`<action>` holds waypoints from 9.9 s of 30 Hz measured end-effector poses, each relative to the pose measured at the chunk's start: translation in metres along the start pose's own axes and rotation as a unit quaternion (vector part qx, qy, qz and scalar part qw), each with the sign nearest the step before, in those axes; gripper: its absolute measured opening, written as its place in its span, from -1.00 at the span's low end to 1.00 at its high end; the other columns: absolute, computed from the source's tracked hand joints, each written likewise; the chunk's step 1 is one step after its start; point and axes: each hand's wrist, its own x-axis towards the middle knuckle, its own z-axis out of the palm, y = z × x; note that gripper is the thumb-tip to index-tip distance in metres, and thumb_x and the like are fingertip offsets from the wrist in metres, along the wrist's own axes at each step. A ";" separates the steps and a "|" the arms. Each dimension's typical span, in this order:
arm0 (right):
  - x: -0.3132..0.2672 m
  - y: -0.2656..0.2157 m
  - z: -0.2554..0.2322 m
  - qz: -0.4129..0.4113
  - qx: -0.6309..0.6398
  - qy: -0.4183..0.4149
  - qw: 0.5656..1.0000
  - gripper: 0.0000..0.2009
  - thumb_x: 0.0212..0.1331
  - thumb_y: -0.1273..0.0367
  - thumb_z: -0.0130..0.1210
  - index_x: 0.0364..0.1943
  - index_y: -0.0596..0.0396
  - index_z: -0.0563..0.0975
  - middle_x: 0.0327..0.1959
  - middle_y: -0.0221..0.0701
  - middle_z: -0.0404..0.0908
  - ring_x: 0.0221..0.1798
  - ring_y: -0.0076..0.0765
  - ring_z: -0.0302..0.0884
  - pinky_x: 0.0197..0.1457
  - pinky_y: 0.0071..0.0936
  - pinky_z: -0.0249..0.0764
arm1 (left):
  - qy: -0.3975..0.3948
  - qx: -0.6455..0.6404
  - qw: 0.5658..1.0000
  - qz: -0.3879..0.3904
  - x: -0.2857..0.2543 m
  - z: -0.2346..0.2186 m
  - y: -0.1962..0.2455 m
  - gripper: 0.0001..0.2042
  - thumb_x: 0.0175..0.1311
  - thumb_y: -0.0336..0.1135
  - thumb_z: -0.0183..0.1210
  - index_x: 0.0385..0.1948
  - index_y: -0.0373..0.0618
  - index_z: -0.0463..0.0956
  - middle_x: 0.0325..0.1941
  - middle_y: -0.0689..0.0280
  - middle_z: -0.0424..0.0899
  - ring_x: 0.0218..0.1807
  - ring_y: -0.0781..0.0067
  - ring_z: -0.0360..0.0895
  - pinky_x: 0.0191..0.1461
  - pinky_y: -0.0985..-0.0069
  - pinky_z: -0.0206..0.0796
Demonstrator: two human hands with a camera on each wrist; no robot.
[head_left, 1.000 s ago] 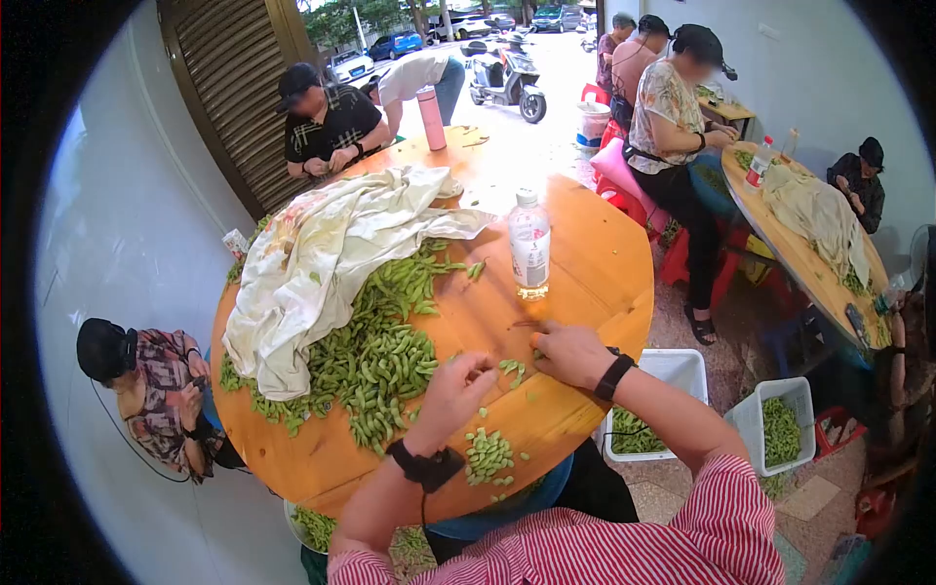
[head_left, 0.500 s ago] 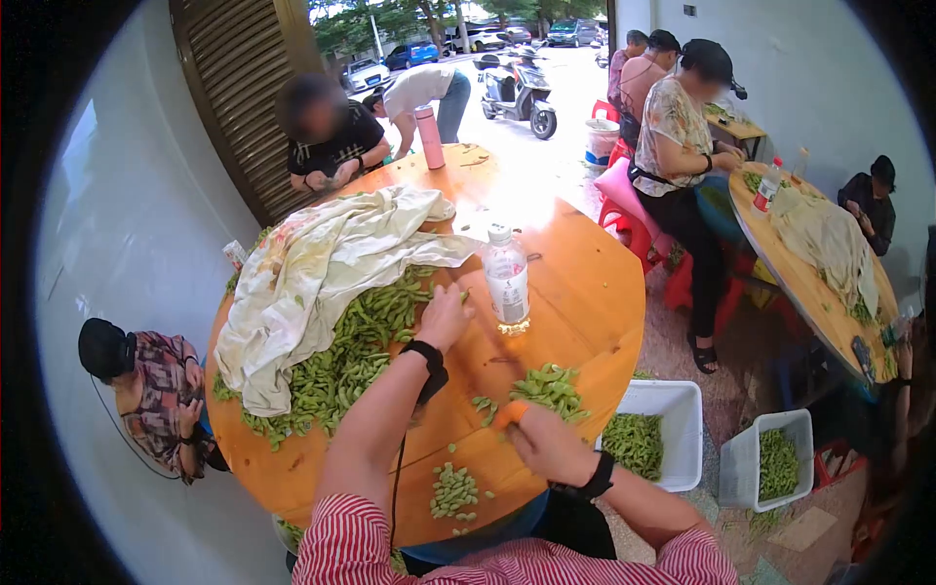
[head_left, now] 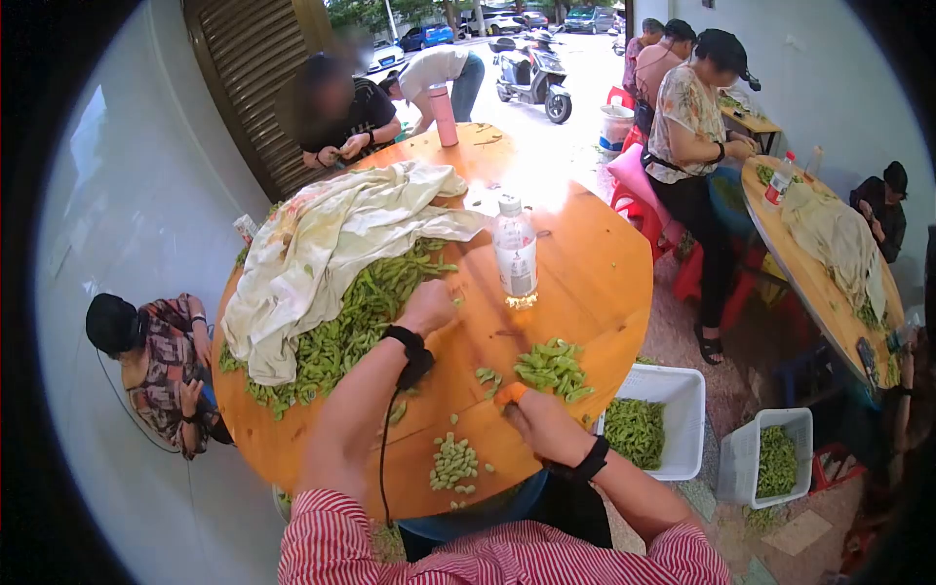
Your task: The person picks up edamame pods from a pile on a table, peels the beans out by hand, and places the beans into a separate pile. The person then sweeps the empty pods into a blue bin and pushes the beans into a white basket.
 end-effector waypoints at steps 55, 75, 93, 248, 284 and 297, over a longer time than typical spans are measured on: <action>-0.031 -0.063 0.084 0.100 0.041 -0.125 0.986 -0.84 0.14 0.41 0.07 -0.35 0.29 0.53 -0.59 -0.03 0.52 -0.52 -0.02 0.57 -0.47 -0.28 0.41 | 0.111 -0.657 0.712 -0.223 -0.338 0.013 0.077 -0.88 0.25 -0.48 0.17 -0.22 -0.24 0.51 -0.40 0.41 0.58 -0.42 0.69 0.52 -0.39 0.69 0.45; -0.033 -0.065 0.069 -0.022 -0.076 -0.138 0.987 -0.87 0.16 0.49 0.04 -0.21 0.14 0.50 -0.45 -0.13 0.54 -0.38 0.03 0.55 -0.34 -0.26 0.44 | 0.036 -0.706 0.679 -0.198 -0.332 0.001 0.072 -0.90 0.22 -0.51 0.18 -0.27 -0.23 0.47 -0.43 0.30 0.58 -0.42 0.50 0.56 -0.37 0.57 0.42; -0.025 -0.085 0.055 0.012 -0.078 -0.172 0.982 -0.90 0.10 0.45 0.06 -0.39 0.23 0.48 -0.50 -0.01 0.51 -0.37 0.17 0.51 -0.35 -0.11 0.41 | -0.011 -0.611 0.777 -0.155 -0.321 -0.004 0.070 -0.86 0.17 -0.43 0.26 -0.35 -0.17 0.46 -0.51 0.48 0.49 -0.50 0.75 0.42 -0.47 0.71 0.33; -0.017 -0.082 0.065 0.203 0.136 -0.139 0.960 -0.85 0.17 0.44 0.06 -0.27 0.25 0.56 -0.58 -0.46 0.56 -0.54 -0.64 0.51 -0.49 -0.59 0.46 | 0.145 -0.601 0.767 -0.173 -0.317 0.007 0.080 -0.94 0.28 -0.46 0.14 -0.30 -0.22 0.50 -0.42 0.41 0.57 -0.46 0.72 0.46 -0.44 0.71 0.36; -0.008 -0.066 0.063 0.145 0.054 -0.194 0.969 -0.87 0.11 0.44 0.00 -0.37 0.27 0.48 -0.65 -0.19 0.53 -0.59 -0.30 0.56 -0.48 -0.34 0.46 | 0.252 -0.319 0.913 -0.008 -0.307 0.008 0.073 -0.89 0.25 -0.42 0.16 -0.32 -0.25 0.45 -0.46 0.20 0.53 -0.49 0.23 0.50 -0.40 0.39 0.34; -0.001 -0.069 0.069 -0.024 -0.183 -0.152 0.971 -0.74 0.12 0.30 0.10 -0.46 0.28 0.46 -0.52 0.02 0.55 -0.38 0.19 0.54 -0.32 -0.05 0.46 | 0.032 -0.632 0.737 -0.237 -0.301 0.001 0.065 -0.77 0.44 -0.19 0.01 -0.40 -0.10 0.43 -0.62 0.49 0.41 -0.65 0.76 0.31 -0.63 0.74 0.12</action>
